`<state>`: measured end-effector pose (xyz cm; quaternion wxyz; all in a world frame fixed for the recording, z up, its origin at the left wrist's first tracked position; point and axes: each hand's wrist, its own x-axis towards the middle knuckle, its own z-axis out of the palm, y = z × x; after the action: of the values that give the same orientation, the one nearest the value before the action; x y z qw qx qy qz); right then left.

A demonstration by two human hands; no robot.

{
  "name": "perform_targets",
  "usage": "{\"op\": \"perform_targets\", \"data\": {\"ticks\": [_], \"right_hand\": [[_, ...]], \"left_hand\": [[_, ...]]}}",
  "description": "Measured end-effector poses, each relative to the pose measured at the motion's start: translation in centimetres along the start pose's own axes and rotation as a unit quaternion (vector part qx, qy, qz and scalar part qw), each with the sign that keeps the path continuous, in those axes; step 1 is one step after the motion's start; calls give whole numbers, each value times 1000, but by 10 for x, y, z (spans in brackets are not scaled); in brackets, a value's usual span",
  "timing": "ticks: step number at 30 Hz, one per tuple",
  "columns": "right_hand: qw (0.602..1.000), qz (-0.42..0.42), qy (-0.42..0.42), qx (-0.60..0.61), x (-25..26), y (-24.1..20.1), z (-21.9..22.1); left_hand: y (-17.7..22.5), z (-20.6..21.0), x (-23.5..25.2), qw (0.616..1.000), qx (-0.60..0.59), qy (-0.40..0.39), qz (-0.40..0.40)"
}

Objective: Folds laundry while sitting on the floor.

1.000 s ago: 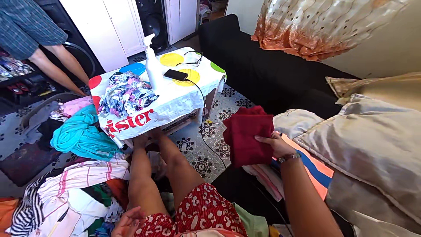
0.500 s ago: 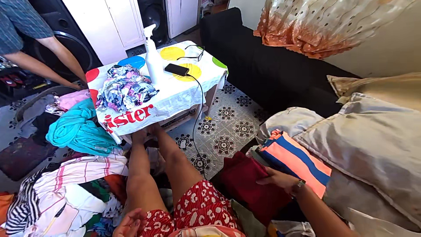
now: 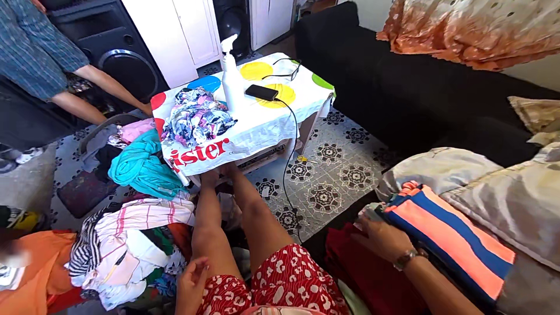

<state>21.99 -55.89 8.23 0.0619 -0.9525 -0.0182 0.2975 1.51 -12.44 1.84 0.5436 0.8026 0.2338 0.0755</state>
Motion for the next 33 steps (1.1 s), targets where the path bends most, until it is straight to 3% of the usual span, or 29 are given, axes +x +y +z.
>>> {"op": "perform_targets", "data": {"ticks": [4, 10, 15, 21, 29, 33], "right_hand": [[989, -122, 71, 39, 39, -60, -45], [912, -281, 284, 94, 154, -126, -85], [905, -258, 313, 126, 215, -174, -141], [916, -221, 317, 108, 280, -223, -191], [935, -190, 301, 5, 339, -271, -200], [940, -172, 295, -12, 337, -279, -203]], "left_hand": [[0, 8, 47, 977, 189, 13, 95], [-12, 52, 66, 901, 430, -19, 61], [-17, 59, 70, 897, 433, 45, 79], [-21, 52, 83, 897, 431, 58, 76], [-31, 43, 87, 891, 436, 95, 85], [-34, 42, 88, 897, 422, 101, 85]]}}
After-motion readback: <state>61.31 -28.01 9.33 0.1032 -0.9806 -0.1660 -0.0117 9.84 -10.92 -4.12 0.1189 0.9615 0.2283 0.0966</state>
